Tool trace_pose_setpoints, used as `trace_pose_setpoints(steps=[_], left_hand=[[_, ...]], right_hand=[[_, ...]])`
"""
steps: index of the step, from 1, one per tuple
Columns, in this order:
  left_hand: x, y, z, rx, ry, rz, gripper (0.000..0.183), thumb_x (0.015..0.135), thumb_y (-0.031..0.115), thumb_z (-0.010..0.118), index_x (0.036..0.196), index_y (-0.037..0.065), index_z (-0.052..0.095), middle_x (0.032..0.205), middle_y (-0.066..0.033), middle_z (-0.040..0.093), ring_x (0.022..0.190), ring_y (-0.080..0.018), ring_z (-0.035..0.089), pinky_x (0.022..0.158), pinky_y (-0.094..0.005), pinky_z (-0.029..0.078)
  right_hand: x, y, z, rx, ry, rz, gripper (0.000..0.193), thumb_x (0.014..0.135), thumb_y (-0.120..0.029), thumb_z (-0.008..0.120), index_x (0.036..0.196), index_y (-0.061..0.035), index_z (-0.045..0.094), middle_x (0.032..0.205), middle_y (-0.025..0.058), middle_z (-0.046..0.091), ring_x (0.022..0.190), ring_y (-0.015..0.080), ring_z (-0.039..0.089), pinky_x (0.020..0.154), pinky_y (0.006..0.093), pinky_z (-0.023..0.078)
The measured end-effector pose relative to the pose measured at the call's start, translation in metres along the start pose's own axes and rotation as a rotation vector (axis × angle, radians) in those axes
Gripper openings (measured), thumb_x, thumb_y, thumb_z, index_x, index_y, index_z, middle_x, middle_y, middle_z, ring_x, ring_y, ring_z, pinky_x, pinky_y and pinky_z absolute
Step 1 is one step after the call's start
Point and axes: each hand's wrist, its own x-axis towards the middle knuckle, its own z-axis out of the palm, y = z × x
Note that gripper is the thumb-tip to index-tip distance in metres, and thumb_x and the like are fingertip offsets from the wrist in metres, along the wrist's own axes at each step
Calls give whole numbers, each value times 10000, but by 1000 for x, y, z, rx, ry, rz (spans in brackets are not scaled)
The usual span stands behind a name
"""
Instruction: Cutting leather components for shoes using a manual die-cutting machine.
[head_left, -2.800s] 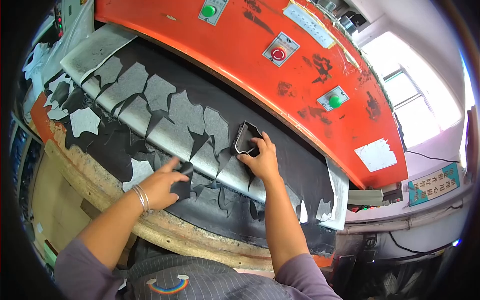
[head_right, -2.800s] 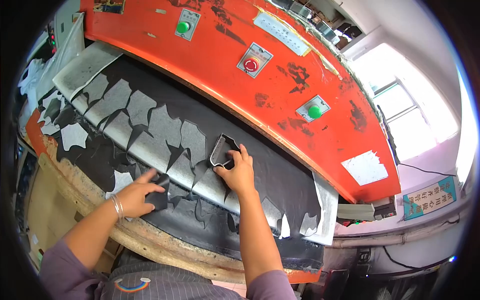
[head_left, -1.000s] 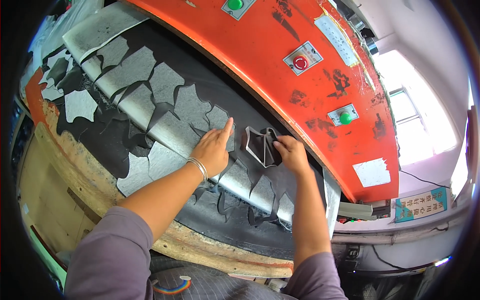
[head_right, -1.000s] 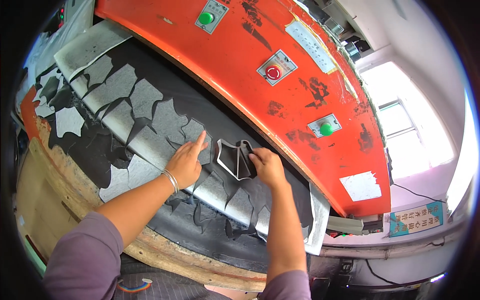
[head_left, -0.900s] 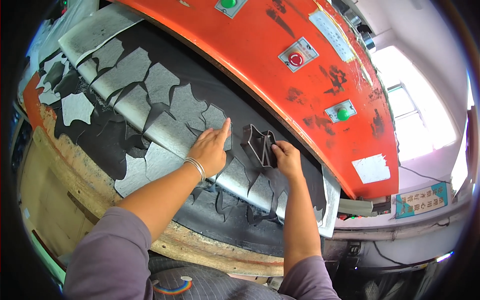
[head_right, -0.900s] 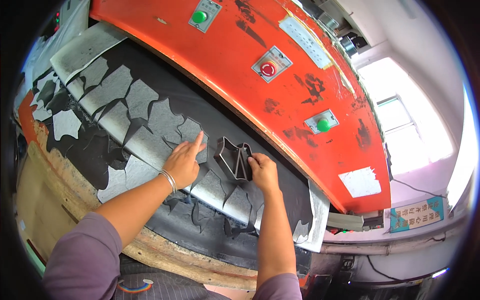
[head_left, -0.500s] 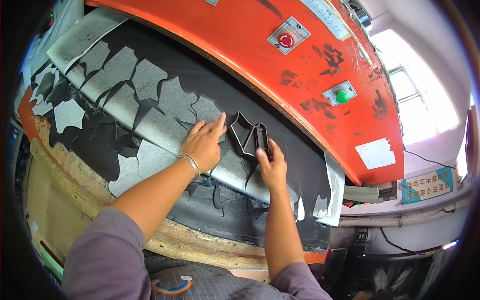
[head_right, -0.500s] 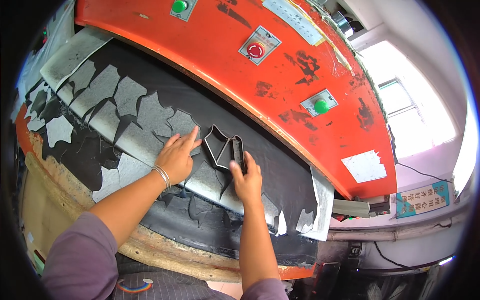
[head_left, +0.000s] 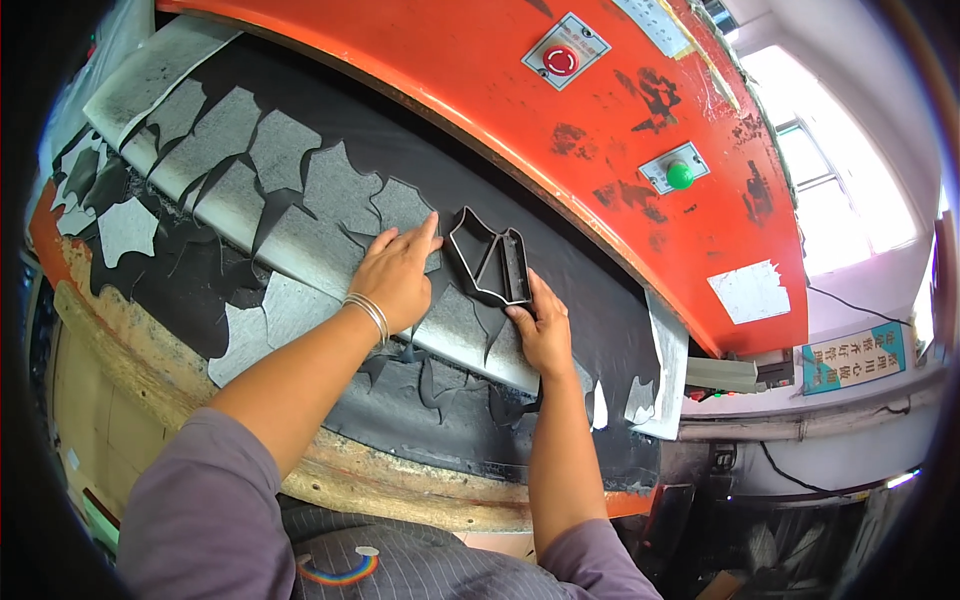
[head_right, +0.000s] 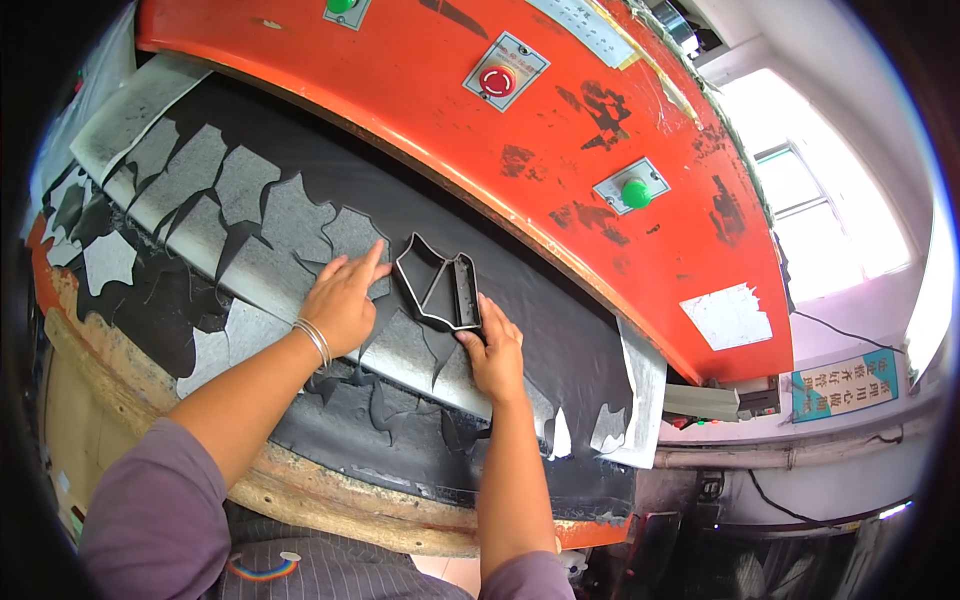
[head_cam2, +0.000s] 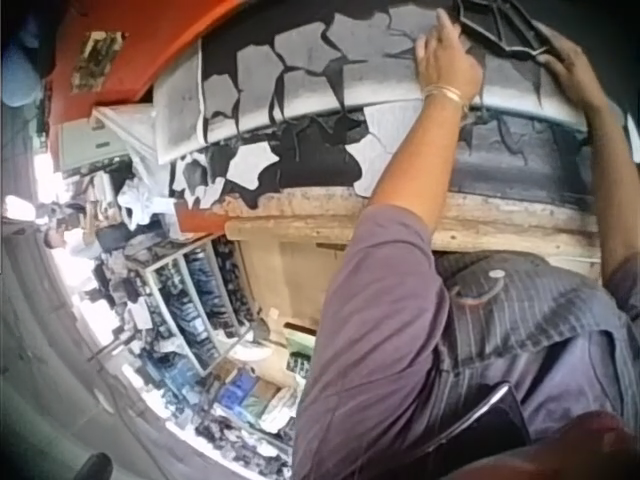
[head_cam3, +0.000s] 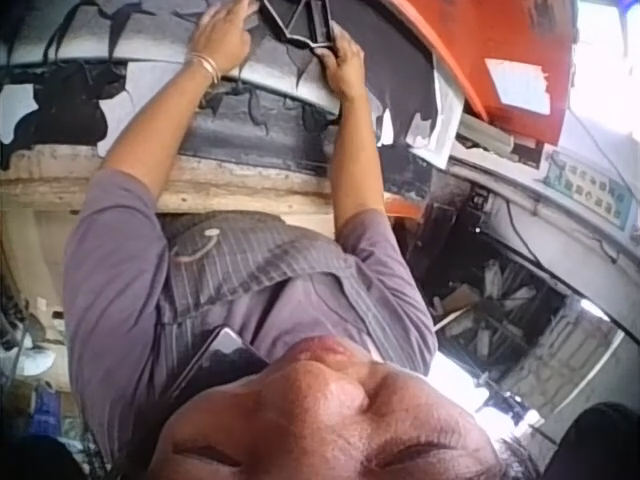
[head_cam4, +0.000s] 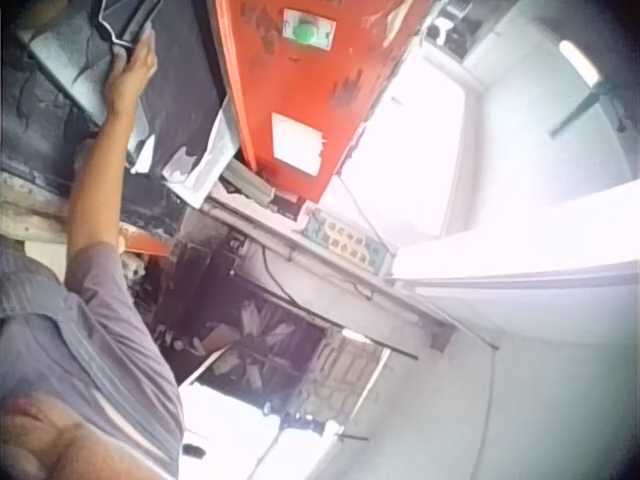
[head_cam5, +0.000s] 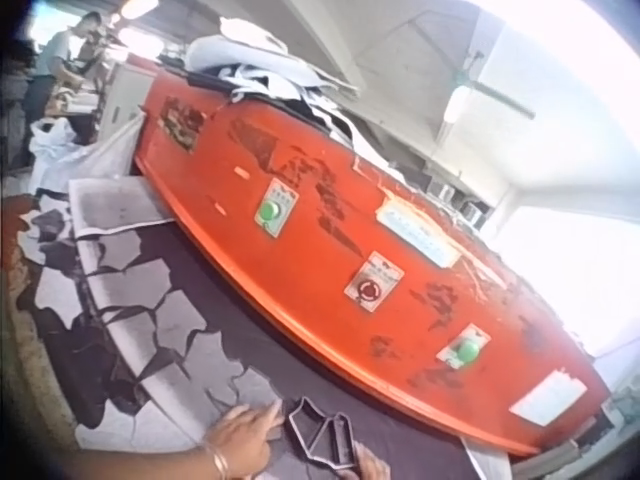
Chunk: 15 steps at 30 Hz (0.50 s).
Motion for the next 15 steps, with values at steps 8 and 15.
trace_pose_setpoints(steps=[8, 15], left_hand=[[3, 1, -2, -25, 12, -11, 675, 783, 15, 447, 1427, -22, 247, 1297, -48, 559, 1260, -210, 443, 1121, -391, 233], [1, 2, 1, -11, -6, 10, 672, 780, 22, 447, 1424, -19, 259, 1304, -45, 557, 1272, -202, 433, 1121, -391, 234]], right_hand=[[4, 13, -18, 101, -138, -50, 623, 788, -167, 697, 1366, -141, 469, 1374, 159, 480, 1233, 351, 443, 1056, 400, 314], [-5, 6, -4, -25, 24, -38, 664, 718, -268, 770, 1306, -73, 529, 1343, 158, 514, 1183, 328, 488, 1033, 395, 334]])
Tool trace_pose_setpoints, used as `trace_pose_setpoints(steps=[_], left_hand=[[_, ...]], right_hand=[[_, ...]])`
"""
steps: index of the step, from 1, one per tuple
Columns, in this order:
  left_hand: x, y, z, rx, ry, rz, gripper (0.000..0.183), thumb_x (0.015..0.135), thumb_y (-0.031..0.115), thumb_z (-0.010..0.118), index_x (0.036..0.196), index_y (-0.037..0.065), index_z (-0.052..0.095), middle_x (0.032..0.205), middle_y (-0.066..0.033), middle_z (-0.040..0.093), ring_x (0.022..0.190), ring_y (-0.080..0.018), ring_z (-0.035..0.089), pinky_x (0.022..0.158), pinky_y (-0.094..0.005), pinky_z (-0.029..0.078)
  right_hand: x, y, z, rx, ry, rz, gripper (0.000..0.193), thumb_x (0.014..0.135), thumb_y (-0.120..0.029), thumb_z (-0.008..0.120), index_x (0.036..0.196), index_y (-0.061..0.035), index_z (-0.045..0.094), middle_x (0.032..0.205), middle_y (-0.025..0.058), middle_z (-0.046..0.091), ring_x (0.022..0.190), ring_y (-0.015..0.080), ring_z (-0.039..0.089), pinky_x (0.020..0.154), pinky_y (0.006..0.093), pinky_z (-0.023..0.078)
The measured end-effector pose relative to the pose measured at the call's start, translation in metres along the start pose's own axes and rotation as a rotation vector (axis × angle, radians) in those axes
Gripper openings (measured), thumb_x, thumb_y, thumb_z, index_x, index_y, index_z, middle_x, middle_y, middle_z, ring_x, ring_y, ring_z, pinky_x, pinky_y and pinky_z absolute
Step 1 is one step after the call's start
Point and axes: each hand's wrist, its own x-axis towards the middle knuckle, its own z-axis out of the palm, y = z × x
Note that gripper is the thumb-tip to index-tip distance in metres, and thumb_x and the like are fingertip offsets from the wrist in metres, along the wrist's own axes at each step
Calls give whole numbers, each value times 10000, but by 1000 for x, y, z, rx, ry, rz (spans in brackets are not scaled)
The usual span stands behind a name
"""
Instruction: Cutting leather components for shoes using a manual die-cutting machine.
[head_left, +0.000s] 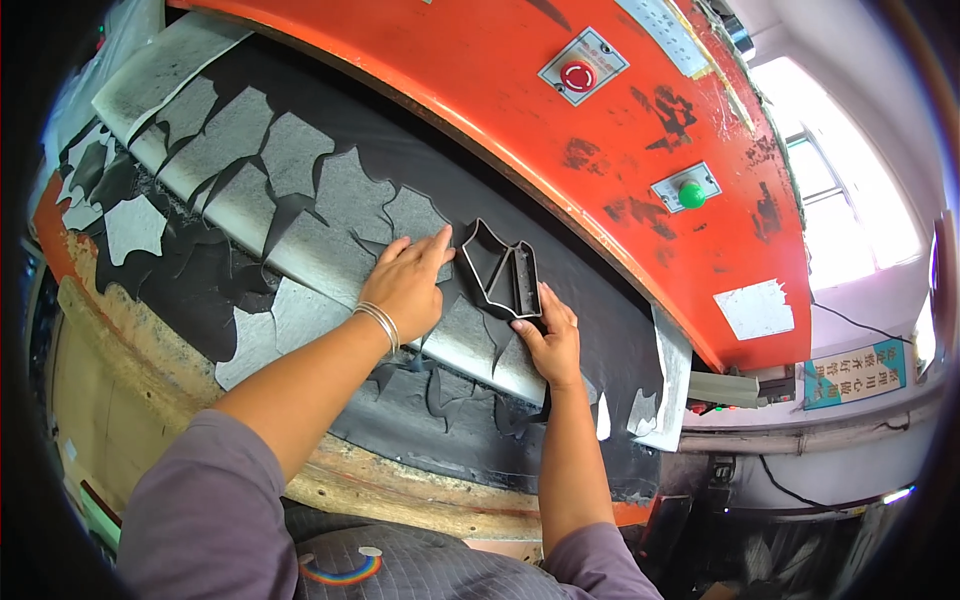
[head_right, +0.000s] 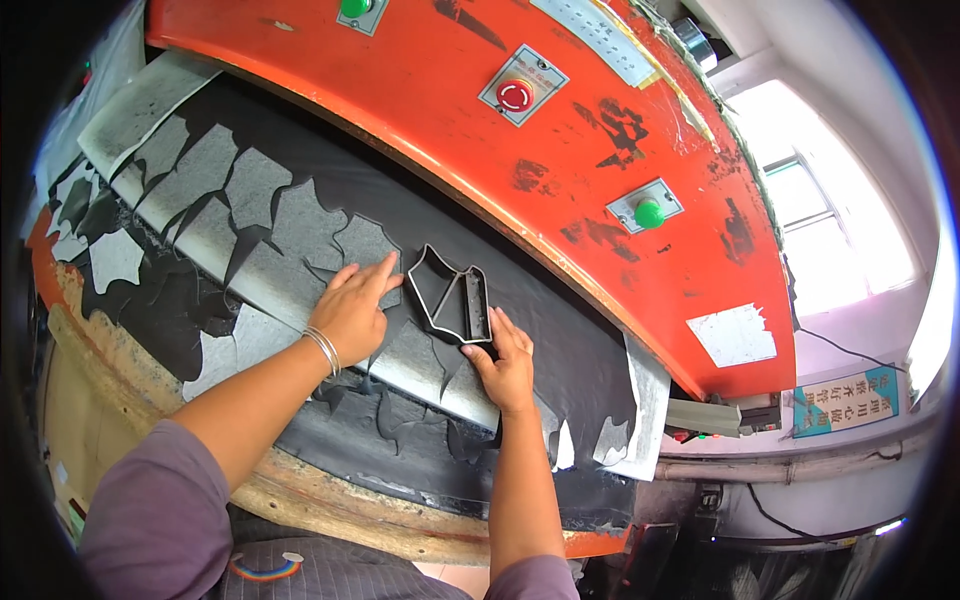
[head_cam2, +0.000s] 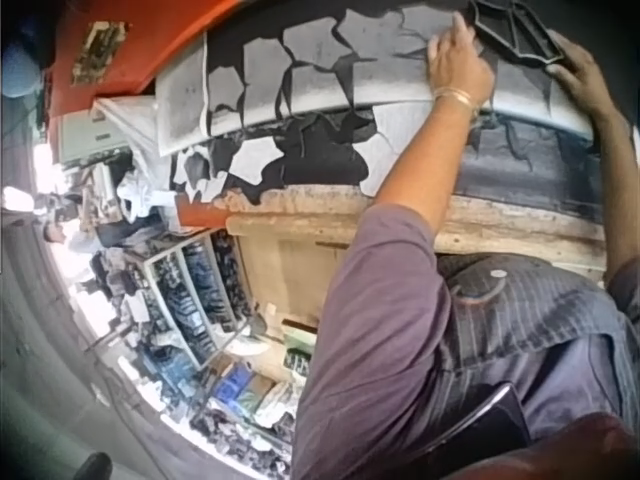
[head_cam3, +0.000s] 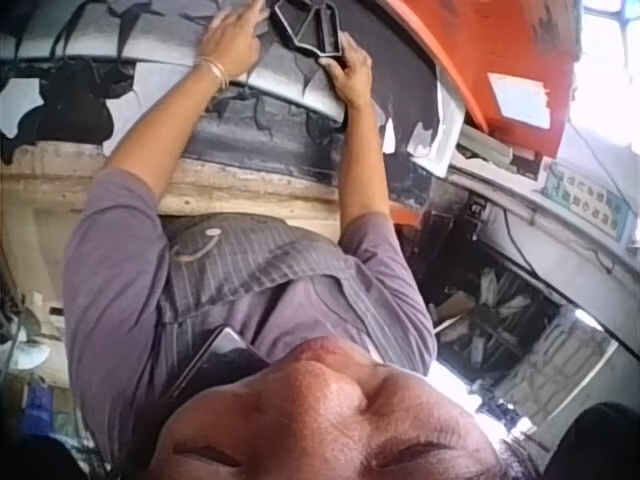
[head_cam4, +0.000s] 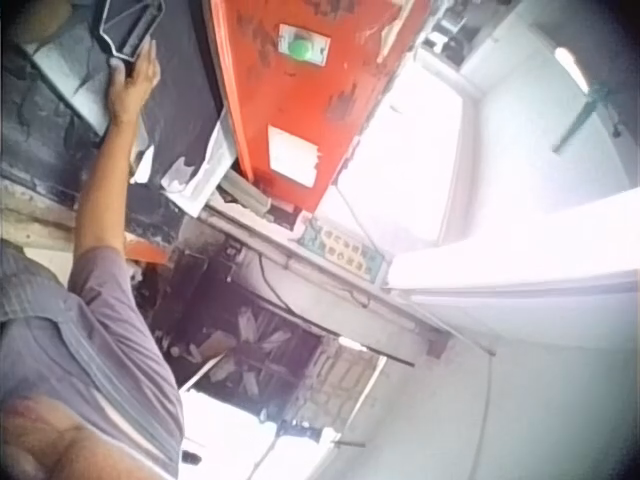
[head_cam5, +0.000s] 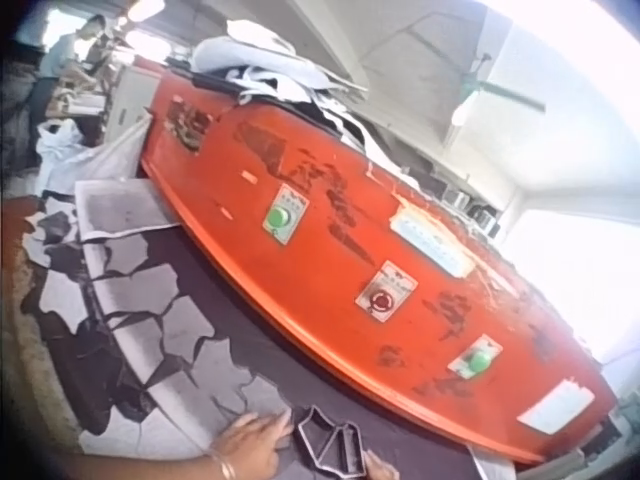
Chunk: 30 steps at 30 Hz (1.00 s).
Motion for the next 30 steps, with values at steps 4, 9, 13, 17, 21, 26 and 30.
trace_pose_setpoints(steps=[4, 9, 13, 17, 21, 26, 30], left_hand=[[-1, 0, -5, -20, -27, -10, 679, 773, 16, 444, 1427, -4, 261, 1301, -47, 563, 1269, -201, 435, 1120, -391, 238], [0, -3, -6, -27, -6, 12, 672, 770, 16, 444, 1421, 3, 277, 1252, -44, 599, 1263, -204, 444, 1120, -395, 237], [1, -2, -4, -33, 5, 25, 661, 770, 21, 446, 1413, 2, 291, 1221, -43, 620, 1260, -203, 446, 1119, -401, 240], [0, -4, -2, -30, 19, 15, 660, 769, 22, 450, 1411, 1, 294, 1221, -44, 621, 1261, -206, 445, 1120, -399, 236], [2, -3, -6, -24, -1, 10, 656, 771, 26, 454, 1407, 2, 300, 1227, -41, 618, 1263, -206, 443, 1123, -396, 231], [0, -5, -7, 7, -14, 23, 621, 781, 41, 461, 1388, 5, 336, 1227, -38, 619, 1271, -208, 437, 1123, -396, 232], [-2, -8, -9, 26, -18, 49, 566, 785, 55, 469, 1345, 5, 400, 1223, -41, 622, 1286, -210, 425, 1122, -403, 233]], right_hand=[[2, 3, 0, 13, 10, 26, 665, 701, -299, 776, 1284, -74, 550, 1319, 148, 539, 1175, 330, 504, 1024, 395, 348], [10, 3, -7, 41, -48, 41, 661, 699, -286, 777, 1283, -76, 550, 1322, 140, 539, 1187, 334, 501, 1023, 393, 354], [11, 5, -11, 91, -67, 18, 669, 698, -269, 782, 1292, -78, 541, 1329, 143, 530, 1196, 340, 491, 1020, 396, 363], [9, 0, -7, 59, -70, 18, 686, 698, -287, 781, 1301, -77, 528, 1337, 145, 520, 1207, 347, 476, 1027, 402, 358], [14, 1, -8, 24, -68, 3, 685, 704, -301, 774, 1300, -73, 526, 1337, 152, 518, 1212, 350, 470, 1033, 404, 351], [11, 1, -7, 29, -90, 25, 687, 719, -313, 762, 1313, -78, 512, 1342, 158, 510, 1213, 359, 466, 1035, 406, 346], [10, -2, -7, 3, -96, 25, 690, 720, -311, 763, 1318, -80, 506, 1342, 166, 507, 1213, 364, 464, 1033, 407, 350]])
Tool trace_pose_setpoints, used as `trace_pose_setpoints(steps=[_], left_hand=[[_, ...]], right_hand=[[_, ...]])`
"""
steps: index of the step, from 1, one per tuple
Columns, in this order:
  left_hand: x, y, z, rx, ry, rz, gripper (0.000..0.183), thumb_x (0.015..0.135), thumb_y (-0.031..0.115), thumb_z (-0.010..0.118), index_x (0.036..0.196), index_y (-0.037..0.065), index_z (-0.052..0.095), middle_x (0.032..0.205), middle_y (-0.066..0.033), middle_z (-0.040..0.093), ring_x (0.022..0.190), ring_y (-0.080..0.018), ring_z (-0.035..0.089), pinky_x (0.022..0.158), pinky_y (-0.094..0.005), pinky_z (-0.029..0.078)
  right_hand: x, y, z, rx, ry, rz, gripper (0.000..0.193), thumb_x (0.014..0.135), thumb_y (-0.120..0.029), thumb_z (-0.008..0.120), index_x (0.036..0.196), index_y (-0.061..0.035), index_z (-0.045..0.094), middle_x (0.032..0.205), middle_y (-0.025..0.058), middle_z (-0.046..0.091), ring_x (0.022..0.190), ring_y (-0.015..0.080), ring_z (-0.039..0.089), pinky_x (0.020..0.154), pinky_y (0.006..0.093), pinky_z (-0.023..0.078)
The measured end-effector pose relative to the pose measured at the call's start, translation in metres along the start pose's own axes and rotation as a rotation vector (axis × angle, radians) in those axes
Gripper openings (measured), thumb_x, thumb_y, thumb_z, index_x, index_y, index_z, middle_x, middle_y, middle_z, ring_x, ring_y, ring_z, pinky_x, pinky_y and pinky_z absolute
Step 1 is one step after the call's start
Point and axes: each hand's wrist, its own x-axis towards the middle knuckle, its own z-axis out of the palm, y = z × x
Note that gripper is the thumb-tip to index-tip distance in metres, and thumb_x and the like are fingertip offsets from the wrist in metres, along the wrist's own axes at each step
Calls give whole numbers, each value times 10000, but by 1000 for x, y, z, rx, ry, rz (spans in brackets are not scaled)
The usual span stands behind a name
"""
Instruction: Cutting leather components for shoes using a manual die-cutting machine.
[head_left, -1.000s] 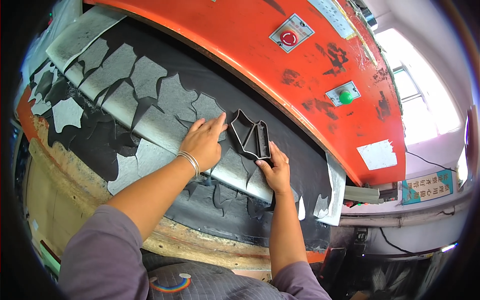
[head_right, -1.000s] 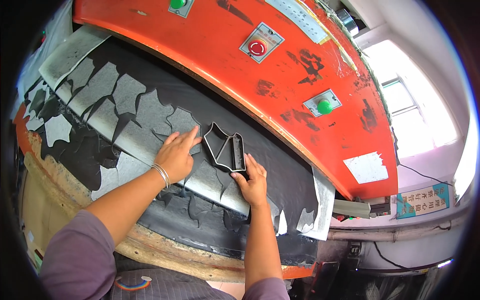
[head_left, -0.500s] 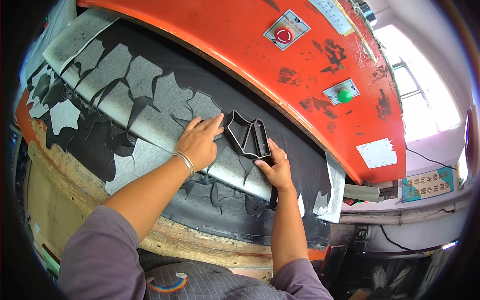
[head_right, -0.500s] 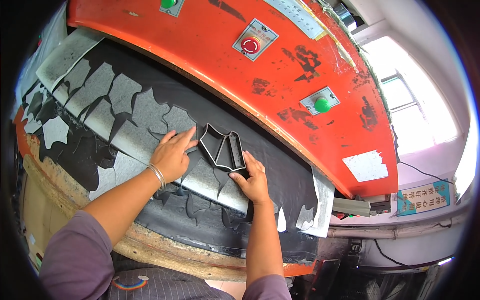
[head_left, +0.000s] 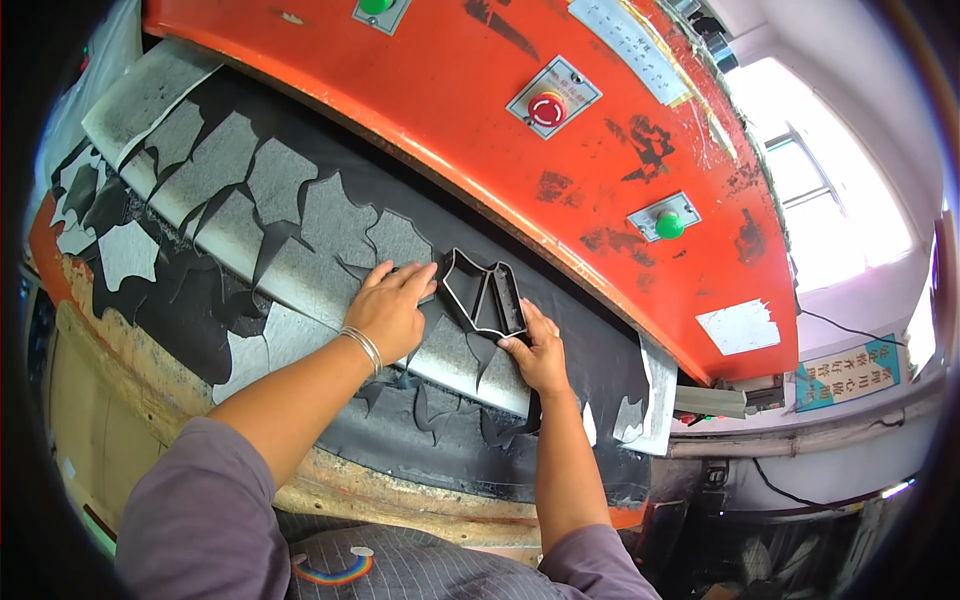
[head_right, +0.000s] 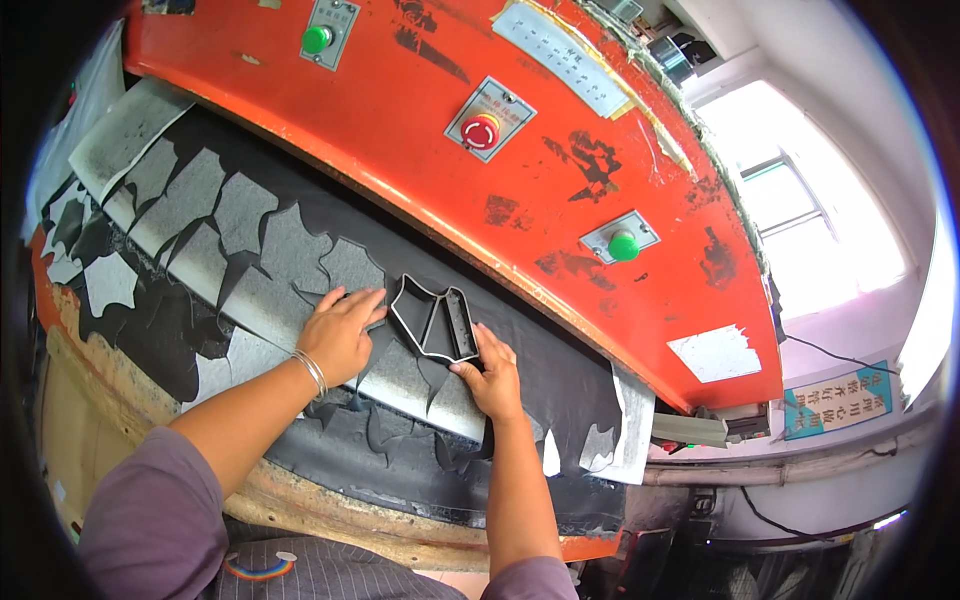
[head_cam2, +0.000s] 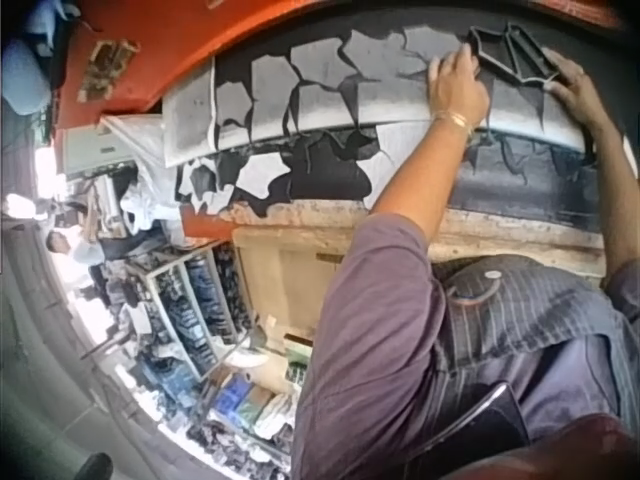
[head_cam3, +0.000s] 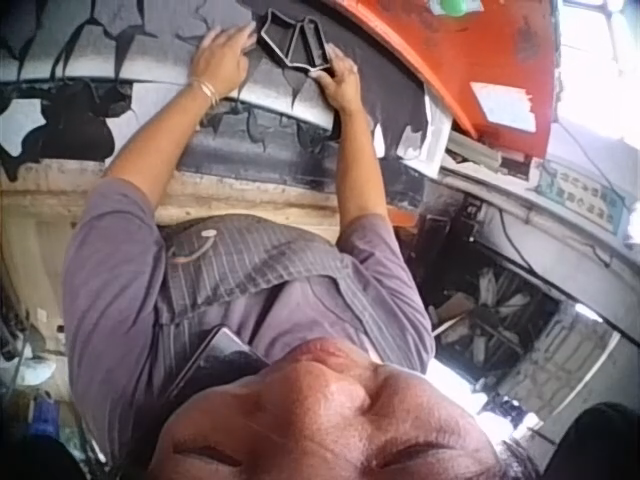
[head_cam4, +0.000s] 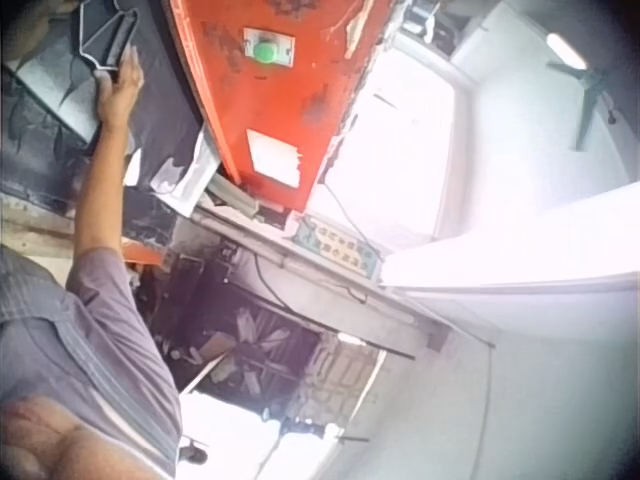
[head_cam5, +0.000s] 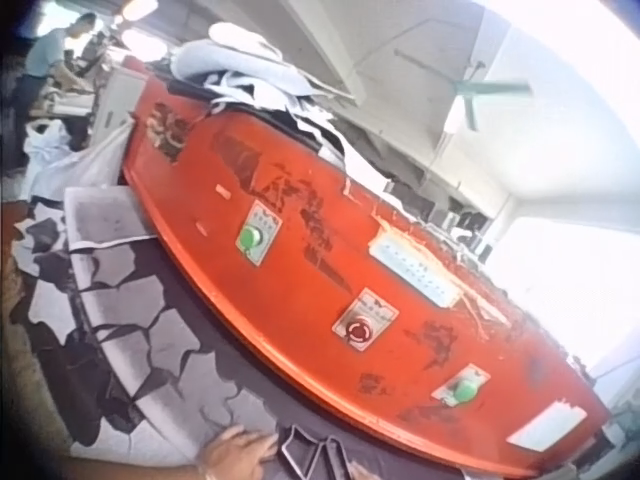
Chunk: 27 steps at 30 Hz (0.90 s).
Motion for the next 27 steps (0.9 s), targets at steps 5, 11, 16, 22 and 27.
trace_pose_setpoints(steps=[5, 11, 16, 22, 27], left_hand=[[2, 5, -6, 14, -58, -17, 549, 820, 71, 480, 1354, -11, 380, 1223, -36, 623, 1328, -174, 372, 1143, -392, 186], [0, -15, -52, -539, 34, -260, 409, 847, 135, 539, 1250, 63, 529, 1148, -96, 654, 1126, -245, 582, 985, -361, 427], [57, -54, -174, -332, 749, 4, 249, 910, 212, 587, 734, 35, 598, 661, -85, 570, 622, -206, 531, 598, -360, 417], [106, -36, -257, 167, 619, 262, 348, 963, 232, 496, 711, -7, 487, 662, -131, 419, 667, -286, 455, 626, -372, 389], [67, -11, -229, -177, 201, 167, 340, 920, 268, 566, 696, 18, 518, 675, -117, 459, 663, -283, 486, 624, -372, 416]], right_hand=[[-1, 1, 0, 18, 42, -19, 703, 707, -299, 786, 1309, -60, 511, 1318, 184, 525, 1200, 361, 494, 1013, 405, 379], [-10, -57, -21, 597, 447, 201, 572, 848, -62, 653, 1366, -5, 416, 1201, 172, 593, 1122, 224, 566, 946, 333, 445], [41, -120, -106, 139, 1053, -147, 388, 971, -211, 490, 1283, 19, 462, 1297, 154, 493, 1217, 235, 446, 1027, 378, 332], [111, -128, -162, -536, 1367, -205, 403, 942, -219, 528, 1266, 13, 473, 1339, 185, 426, 1246, 308, 391, 1029, 421, 309], [84, -124, -145, -455, 1255, -376, 323, 883, -124, 604, 1176, -6, 535, 1202, 176, 525, 1152, 321, 461, 993, 416, 328]])
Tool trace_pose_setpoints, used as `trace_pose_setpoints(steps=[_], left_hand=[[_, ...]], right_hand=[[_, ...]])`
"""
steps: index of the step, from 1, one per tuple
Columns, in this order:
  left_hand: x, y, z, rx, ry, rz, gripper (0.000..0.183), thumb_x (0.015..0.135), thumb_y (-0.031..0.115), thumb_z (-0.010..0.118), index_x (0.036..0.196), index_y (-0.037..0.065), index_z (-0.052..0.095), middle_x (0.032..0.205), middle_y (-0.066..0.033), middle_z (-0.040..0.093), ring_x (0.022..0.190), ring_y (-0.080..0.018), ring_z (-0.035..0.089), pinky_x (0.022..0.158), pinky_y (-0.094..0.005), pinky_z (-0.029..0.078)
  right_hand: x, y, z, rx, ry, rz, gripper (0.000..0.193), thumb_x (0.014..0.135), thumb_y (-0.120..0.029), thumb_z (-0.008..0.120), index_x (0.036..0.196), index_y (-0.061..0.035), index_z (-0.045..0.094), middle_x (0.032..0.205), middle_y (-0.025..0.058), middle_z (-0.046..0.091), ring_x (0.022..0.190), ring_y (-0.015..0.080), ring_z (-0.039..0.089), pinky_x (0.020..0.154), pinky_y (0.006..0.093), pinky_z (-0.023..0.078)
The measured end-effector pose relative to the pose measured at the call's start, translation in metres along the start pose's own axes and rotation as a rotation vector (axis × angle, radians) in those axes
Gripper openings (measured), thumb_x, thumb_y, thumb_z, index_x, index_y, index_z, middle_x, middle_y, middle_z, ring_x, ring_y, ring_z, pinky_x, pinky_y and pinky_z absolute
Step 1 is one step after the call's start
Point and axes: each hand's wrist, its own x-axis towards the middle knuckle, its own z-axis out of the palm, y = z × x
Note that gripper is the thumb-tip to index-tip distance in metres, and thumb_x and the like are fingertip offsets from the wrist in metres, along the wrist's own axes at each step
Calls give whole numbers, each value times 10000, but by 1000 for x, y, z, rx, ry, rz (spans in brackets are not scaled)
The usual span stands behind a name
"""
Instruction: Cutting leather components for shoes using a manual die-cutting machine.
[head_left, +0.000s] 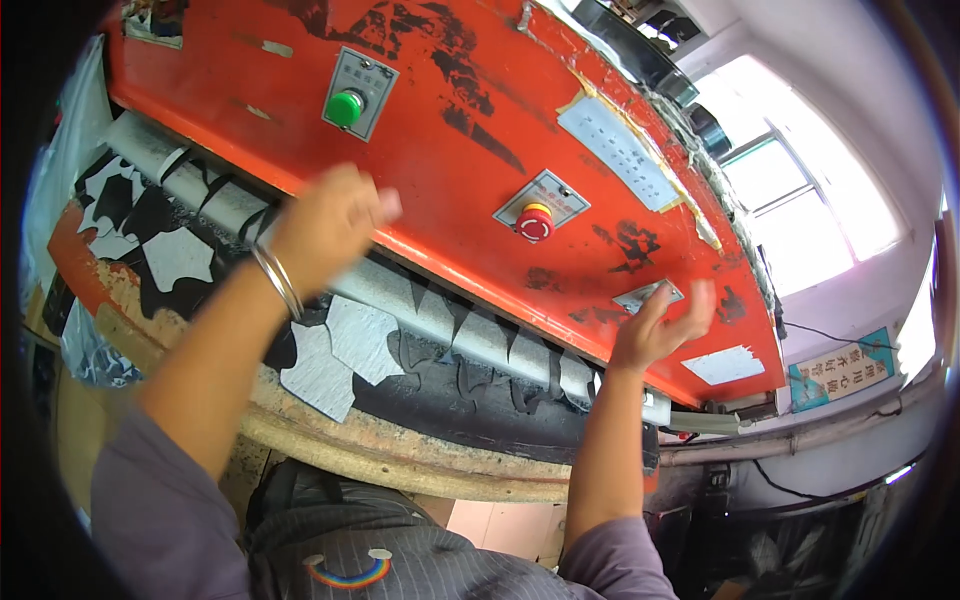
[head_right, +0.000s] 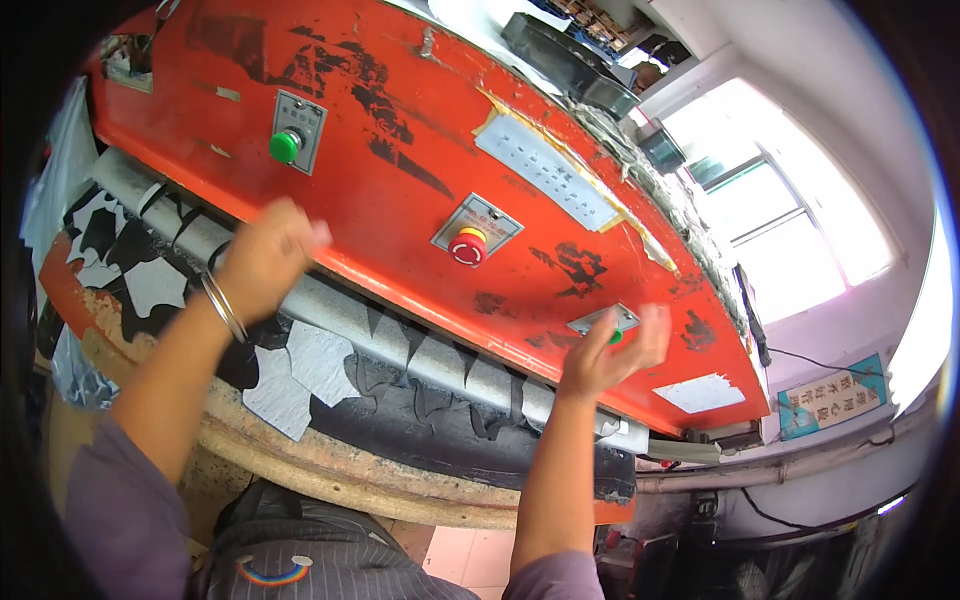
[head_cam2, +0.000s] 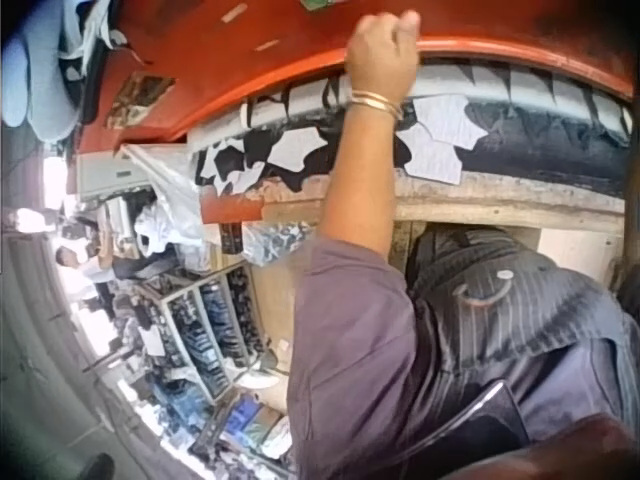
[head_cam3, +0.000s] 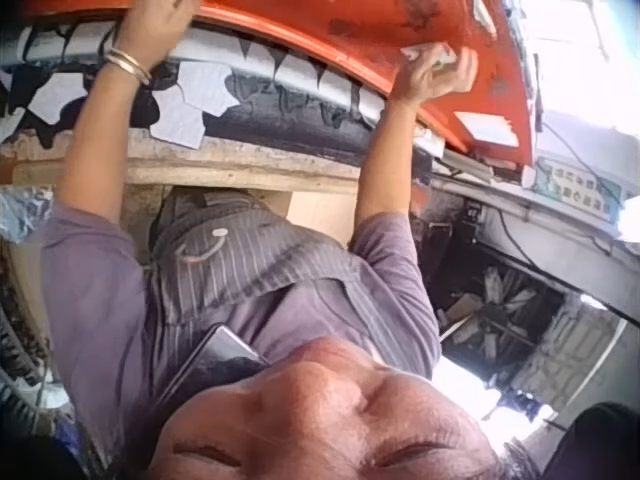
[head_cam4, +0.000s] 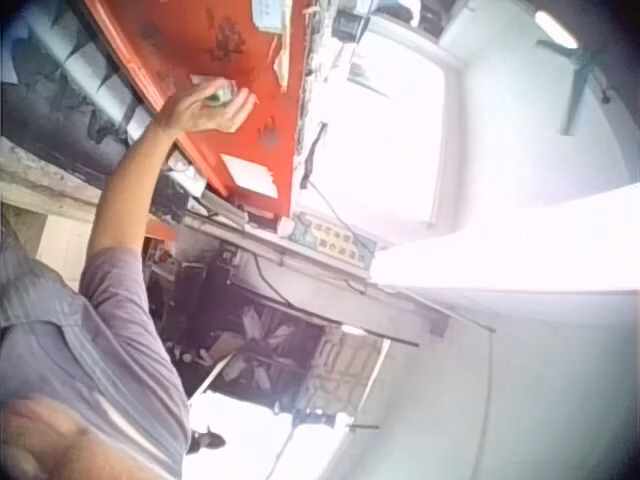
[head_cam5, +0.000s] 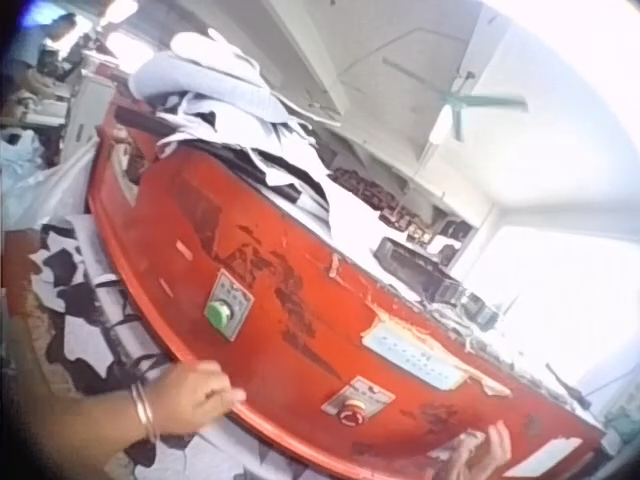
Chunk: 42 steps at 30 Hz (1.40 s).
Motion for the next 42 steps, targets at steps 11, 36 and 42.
trace_pose_setpoints(steps=[11, 36, 42], left_hand=[[-163, 57, 109, -713, -1170, -777, 255, 864, 334, 682, 870, 80, 684, 639, 36, 572, 575, -49, 478, 534, -212, 400], [-93, 40, 214, -956, -160, -870, 483, 936, 267, 565, 1314, 14, 406, 1074, -129, 615, 680, -153, 638, 536, -240, 509], [-75, 46, 268, -882, -292, -786, 669, 935, 574, 389, 1347, 48, 398, 982, -64, 561, 683, -88, 524, 518, -207, 401]], right_hand=[[-123, -134, -202, 614, -1518, 227, 511, 676, -341, 774, 1065, -40, 638, 917, 112, 622, 888, 296, 584, 782, 383, 484], [-131, -44, 7, 195, -1526, 290, 784, 650, -446, 765, 1299, -116, 475, 1390, 226, 364, 1268, 393, 346, 959, 516, 398], [-150, -16, -43, 662, -1360, 843, 768, 703, -457, 741, 1206, 21, 412, 1206, 253, 488, 1142, 359, 471, 926, 407, 429]])
